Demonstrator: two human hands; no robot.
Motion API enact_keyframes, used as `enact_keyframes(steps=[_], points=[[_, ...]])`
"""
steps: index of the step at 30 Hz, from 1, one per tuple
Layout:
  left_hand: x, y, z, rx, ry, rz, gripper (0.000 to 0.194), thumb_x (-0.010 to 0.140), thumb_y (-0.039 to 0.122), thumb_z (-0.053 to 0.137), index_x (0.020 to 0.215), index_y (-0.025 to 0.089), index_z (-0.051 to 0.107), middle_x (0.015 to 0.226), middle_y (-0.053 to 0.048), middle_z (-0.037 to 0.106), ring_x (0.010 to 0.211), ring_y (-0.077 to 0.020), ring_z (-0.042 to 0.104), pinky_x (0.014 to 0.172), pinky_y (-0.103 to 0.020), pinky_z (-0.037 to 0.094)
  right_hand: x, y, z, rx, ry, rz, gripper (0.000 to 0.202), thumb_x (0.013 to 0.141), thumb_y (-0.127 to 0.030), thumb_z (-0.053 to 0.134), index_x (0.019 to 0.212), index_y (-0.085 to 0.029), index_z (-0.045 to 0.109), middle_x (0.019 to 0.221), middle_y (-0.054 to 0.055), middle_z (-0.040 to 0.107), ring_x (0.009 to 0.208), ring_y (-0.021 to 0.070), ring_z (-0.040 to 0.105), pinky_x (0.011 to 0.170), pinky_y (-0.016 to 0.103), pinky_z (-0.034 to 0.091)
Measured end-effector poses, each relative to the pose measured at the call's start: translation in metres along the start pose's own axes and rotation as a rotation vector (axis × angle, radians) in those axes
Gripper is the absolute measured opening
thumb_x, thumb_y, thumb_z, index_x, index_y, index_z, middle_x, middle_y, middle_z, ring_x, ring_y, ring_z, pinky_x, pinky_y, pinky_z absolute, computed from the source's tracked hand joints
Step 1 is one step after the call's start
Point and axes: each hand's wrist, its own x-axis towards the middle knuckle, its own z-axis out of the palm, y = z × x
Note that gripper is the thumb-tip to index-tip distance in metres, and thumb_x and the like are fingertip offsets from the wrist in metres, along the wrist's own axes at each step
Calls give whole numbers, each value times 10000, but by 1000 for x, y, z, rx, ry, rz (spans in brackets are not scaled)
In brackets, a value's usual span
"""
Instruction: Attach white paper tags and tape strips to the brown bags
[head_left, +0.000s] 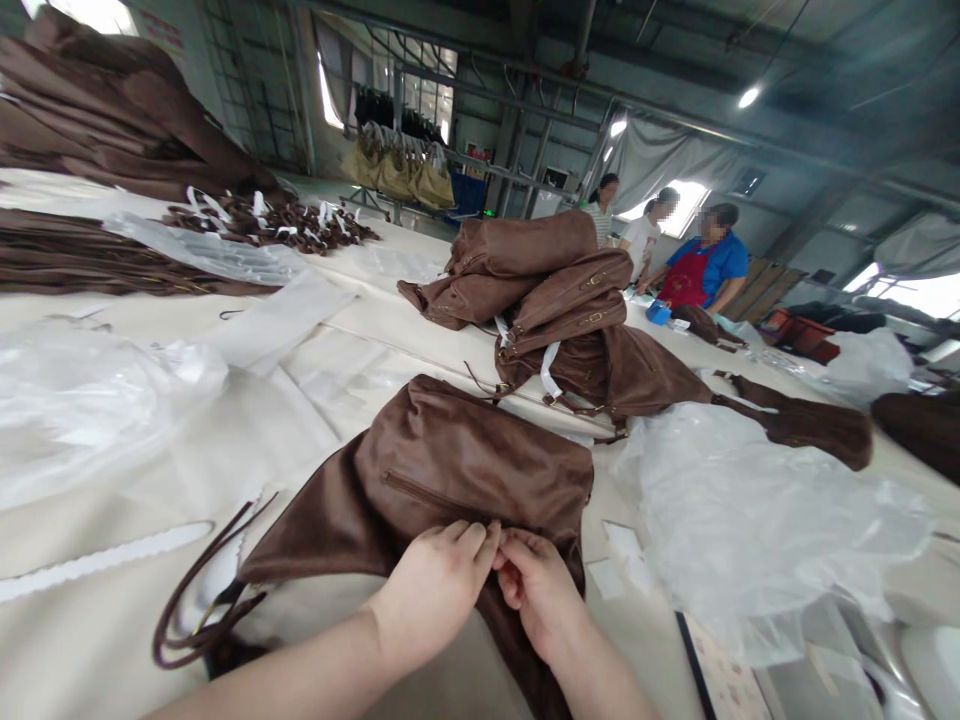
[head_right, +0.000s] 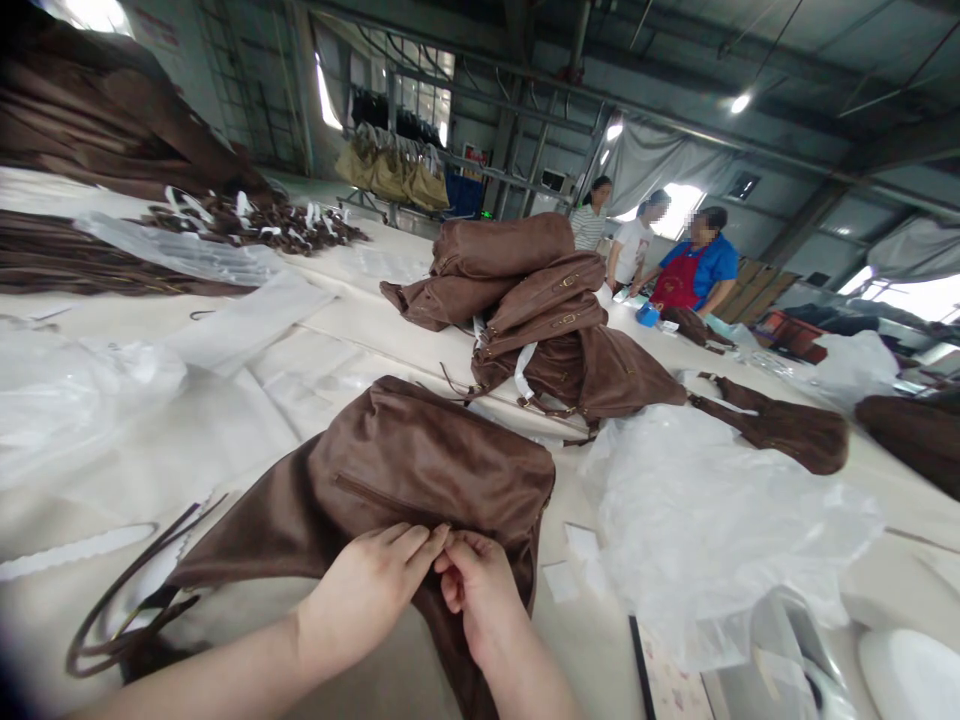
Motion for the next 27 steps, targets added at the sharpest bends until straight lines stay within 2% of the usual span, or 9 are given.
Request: enact_keyframes(steps=[3, 6, 9, 12, 15, 18, 21, 24, 27], points=[[-1, -1, -3, 34, -33, 28, 455, 858, 74, 447, 1310, 119, 464, 1075, -117, 626, 935, -228, 598, 813, -365, 518, -1, -2, -1, 62, -14, 16, 244, 615, -331, 725, 573, -132, 589, 502, -20, 544, 354, 27, 343, 331, 182, 170], [0, -3, -4, 25, -44, 11, 422, 863, 86, 463, 1279, 153, 497, 1048, -95, 635, 912, -206, 608, 820, -333, 517, -2, -3, -2, 100, 2, 32, 269, 659, -377, 702, 616, -120, 633, 563, 20, 609, 364, 40, 403, 329, 178, 202], [-2, -3, -3, -58, 1, -10, 396, 871, 104, 456, 1258, 161, 517, 1043, -92, 645, 902, -211, 613, 818, -335, 511, -1, -1, -3, 88, -2, 10, 301, 686, -405, 693, 616, -118, 637, 562, 21, 607, 358, 40, 413, 321, 172, 210], [-2, -2, 1, -334, 120, -89, 306, 919, 202, 404, 1170, 188, 577, 1023, -68, 661, 909, -193, 616, 843, -307, 487, 0, 1, -3, 46, -11, -26, 267, 667, -363, 703, 595, -119, 624, 542, 7, 591, 343, 30, 394, 315, 164, 212], [2, -5, 5, -722, 174, -280, 319, 939, 312, 346, 964, 187, 638, 856, -33, 681, 764, -150, 630, 729, -229, 486, 2, 2, -1, -52, 17, -26, 272, 669, -383, 690, 630, -120, 632, 535, -1, 585, 334, 33, 402, 305, 160, 220], [9, -11, 10, -954, 93, -420, 315, 885, 366, 411, 798, 164, 637, 715, -21, 666, 640, -140, 612, 605, -205, 462, 4, 3, 0, -145, 32, -33, 342, 667, -463, 687, 682, -125, 636, 550, -8, 591, 331, 37, 416, 298, 158, 236], [14, -17, 13, -1026, 17, -400, 275, 807, 355, 465, 703, 159, 627, 662, -15, 647, 628, -145, 590, 603, -211, 448, 4, 5, 2, -197, 33, -49, 392, 669, -518, 674, 704, -130, 625, 565, -12, 592, 337, 39, 428, 301, 153, 247], [15, -19, 13, -1072, -17, -401, 238, 730, 349, 485, 728, 159, 628, 680, -16, 653, 645, -152, 588, 630, -225, 456, -8, -2, 3, -325, -25, -49, 393, 719, -526, 625, 753, -134, 641, 615, 3, 618, 362, 47, 465, 319, 149, 279], [16, -24, 15, -1112, -90, -427, 286, 668, 411, 530, 761, 159, 627, 696, -21, 654, 667, -164, 598, 647, -233, 466, -34, -25, -8, -564, -67, -102, 324, 783, -457, 583, 867, -157, 673, 676, 14, 655, 417, 67, 524, 375, 158, 352]])
